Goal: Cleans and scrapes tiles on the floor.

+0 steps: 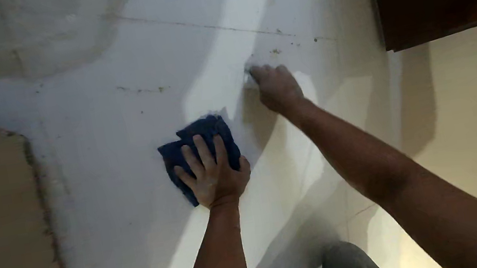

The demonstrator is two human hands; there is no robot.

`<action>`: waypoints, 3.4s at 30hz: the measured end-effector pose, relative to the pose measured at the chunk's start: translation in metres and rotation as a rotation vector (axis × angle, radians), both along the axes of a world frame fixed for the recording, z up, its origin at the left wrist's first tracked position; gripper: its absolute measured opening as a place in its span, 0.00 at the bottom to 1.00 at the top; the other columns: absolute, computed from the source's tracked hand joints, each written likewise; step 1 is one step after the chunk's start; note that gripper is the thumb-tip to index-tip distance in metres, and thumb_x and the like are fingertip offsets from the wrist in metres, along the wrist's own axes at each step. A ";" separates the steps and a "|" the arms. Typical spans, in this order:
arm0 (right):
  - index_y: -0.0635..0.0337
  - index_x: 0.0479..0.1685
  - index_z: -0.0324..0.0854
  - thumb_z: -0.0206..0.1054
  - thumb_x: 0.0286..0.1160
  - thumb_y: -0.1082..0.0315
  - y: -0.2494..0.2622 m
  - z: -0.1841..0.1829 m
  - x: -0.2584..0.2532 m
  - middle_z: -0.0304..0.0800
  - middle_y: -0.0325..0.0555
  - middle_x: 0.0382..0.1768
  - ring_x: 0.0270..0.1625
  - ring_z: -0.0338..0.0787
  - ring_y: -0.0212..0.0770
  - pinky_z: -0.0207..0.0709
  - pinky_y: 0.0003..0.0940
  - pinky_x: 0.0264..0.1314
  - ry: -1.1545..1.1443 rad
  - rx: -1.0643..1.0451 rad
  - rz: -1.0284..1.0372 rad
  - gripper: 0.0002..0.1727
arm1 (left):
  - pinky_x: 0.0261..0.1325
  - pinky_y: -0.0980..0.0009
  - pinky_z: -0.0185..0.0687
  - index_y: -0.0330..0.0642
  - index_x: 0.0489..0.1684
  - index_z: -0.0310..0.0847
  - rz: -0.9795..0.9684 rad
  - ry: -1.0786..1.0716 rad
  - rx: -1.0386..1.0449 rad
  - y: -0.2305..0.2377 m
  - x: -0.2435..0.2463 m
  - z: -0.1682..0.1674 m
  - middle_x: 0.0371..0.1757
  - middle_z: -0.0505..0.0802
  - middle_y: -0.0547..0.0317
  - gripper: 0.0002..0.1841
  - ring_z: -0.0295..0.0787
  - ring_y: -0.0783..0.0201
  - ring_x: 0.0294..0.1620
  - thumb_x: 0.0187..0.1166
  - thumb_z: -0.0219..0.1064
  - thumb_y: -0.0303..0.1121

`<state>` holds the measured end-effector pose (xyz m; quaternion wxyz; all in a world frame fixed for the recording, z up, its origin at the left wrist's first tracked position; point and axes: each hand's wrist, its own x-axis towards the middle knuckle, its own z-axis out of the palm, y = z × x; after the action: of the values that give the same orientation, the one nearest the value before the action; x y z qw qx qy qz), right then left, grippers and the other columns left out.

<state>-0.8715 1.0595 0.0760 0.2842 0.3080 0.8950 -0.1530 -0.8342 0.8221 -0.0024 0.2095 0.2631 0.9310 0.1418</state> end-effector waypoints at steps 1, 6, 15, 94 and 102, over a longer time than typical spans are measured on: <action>0.50 0.79 0.76 0.56 0.85 0.69 0.003 0.001 -0.004 0.85 0.54 0.71 0.74 0.81 0.61 0.76 0.57 0.71 -0.004 0.014 0.003 0.24 | 0.85 0.24 0.28 0.53 0.91 0.62 0.000 0.006 -0.004 -0.001 0.001 -0.001 0.95 0.56 0.44 0.43 0.40 0.35 0.95 0.72 0.56 0.61; 0.48 0.81 0.75 0.56 0.85 0.70 0.000 0.003 0.014 0.83 0.53 0.73 0.77 0.78 0.61 0.81 0.57 0.66 0.001 -0.033 0.089 0.25 | 0.86 0.24 0.28 0.55 0.92 0.61 -0.003 -0.008 -0.018 0.000 0.001 -0.003 0.95 0.55 0.45 0.43 0.38 0.36 0.96 0.72 0.57 0.62; 0.48 0.78 0.79 0.70 0.71 0.78 0.076 -0.001 0.050 0.82 0.51 0.74 0.79 0.74 0.67 0.81 0.62 0.61 0.030 -0.063 0.590 0.32 | 0.84 0.23 0.34 0.57 0.91 0.63 0.004 0.038 0.004 -0.001 0.004 -0.007 0.95 0.59 0.49 0.42 0.43 0.36 0.95 0.72 0.54 0.62; 0.52 0.75 0.80 0.64 0.80 0.74 0.110 -0.002 0.040 0.85 0.51 0.70 0.75 0.77 0.66 0.79 0.63 0.63 0.017 0.039 0.418 0.24 | 0.83 0.22 0.33 0.53 0.90 0.64 0.000 0.114 -0.009 -0.003 0.003 -0.009 0.94 0.59 0.43 0.43 0.43 0.33 0.95 0.71 0.50 0.63; 0.50 0.76 0.80 0.61 0.83 0.70 0.106 -0.001 0.040 0.86 0.53 0.68 0.75 0.77 0.67 0.79 0.63 0.63 -0.026 0.071 0.371 0.22 | 0.82 0.21 0.34 0.54 0.89 0.64 -0.006 0.096 0.011 -0.004 0.006 -0.006 0.93 0.61 0.44 0.42 0.45 0.32 0.94 0.72 0.50 0.63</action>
<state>-0.8313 1.1653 0.0755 0.3078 0.1496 0.9375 -0.0625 -0.8278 0.8185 -0.0085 0.1637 0.2737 0.9383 0.1335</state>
